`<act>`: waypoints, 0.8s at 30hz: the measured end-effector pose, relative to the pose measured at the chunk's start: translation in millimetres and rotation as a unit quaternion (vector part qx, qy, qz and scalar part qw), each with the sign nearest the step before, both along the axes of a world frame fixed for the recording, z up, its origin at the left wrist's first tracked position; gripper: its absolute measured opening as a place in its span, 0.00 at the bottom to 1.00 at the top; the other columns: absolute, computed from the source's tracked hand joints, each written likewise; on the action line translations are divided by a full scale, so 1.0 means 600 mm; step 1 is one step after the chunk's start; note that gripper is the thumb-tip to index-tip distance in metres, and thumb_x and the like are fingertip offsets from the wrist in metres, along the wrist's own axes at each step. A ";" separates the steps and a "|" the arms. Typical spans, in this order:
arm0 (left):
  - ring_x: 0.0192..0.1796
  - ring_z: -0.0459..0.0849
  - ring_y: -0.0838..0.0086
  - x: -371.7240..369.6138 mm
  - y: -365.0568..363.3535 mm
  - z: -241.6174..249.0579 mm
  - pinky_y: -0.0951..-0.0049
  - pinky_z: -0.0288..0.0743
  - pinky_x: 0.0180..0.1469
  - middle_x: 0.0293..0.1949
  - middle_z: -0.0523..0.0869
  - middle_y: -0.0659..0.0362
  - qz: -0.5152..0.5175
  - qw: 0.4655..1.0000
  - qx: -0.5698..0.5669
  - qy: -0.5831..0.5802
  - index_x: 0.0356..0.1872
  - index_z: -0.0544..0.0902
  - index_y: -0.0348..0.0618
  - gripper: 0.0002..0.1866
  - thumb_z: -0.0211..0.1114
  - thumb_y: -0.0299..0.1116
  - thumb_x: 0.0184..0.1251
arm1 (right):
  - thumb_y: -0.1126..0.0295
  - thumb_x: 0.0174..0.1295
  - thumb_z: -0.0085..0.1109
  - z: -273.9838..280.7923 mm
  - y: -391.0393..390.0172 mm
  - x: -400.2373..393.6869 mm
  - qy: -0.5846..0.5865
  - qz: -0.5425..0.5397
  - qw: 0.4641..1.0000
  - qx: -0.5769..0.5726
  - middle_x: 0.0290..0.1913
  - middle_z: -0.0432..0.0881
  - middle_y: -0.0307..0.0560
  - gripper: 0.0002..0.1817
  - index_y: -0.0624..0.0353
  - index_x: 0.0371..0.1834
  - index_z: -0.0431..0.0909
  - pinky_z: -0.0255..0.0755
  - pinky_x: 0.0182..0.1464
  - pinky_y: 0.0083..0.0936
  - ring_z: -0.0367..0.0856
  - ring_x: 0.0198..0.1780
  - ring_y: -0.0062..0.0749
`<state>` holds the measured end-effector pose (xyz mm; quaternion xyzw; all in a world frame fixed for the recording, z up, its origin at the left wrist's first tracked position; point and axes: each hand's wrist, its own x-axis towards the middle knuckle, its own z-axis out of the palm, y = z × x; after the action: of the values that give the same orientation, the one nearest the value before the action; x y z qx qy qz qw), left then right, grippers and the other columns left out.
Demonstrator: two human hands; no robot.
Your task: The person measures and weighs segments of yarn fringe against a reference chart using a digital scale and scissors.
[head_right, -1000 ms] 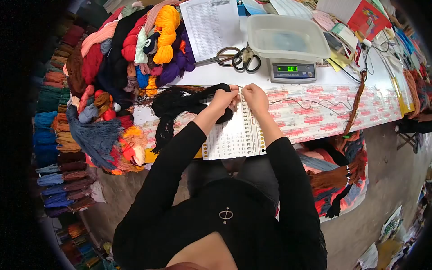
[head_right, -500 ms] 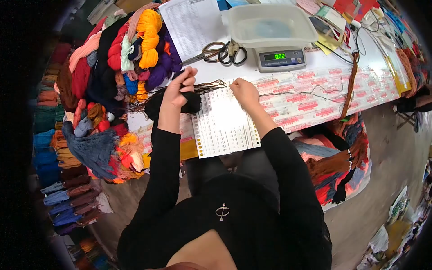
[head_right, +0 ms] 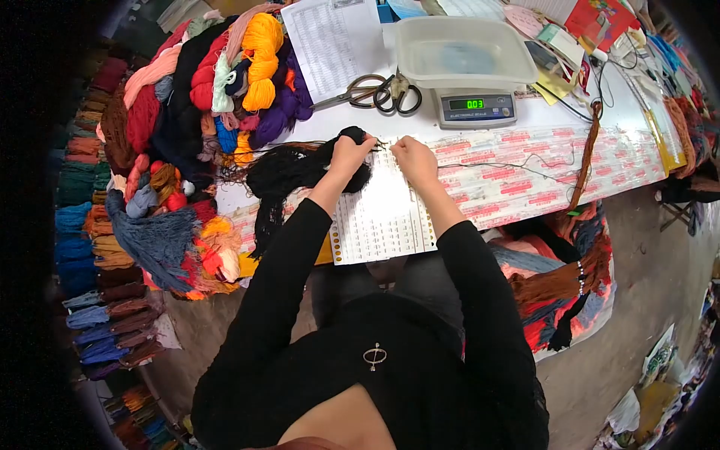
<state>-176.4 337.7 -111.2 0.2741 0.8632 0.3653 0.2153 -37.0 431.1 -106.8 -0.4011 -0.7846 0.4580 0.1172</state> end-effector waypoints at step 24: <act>0.23 0.65 0.83 -0.043 -0.060 0.107 0.86 0.59 0.20 0.33 0.75 0.59 -0.051 0.704 0.288 -0.647 0.36 0.72 0.38 0.07 0.57 0.31 0.67 | 0.58 0.59 0.55 -0.009 -0.005 0.003 0.004 0.002 0.998 0.061 0.30 0.82 0.50 0.13 0.57 0.35 0.78 0.71 0.39 0.38 0.80 0.36 0.47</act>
<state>-202.2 301.9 -47.2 0.0631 0.3496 0.6721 0.6497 -35.5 428.1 -112.1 -0.3900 -0.8112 0.4114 0.1434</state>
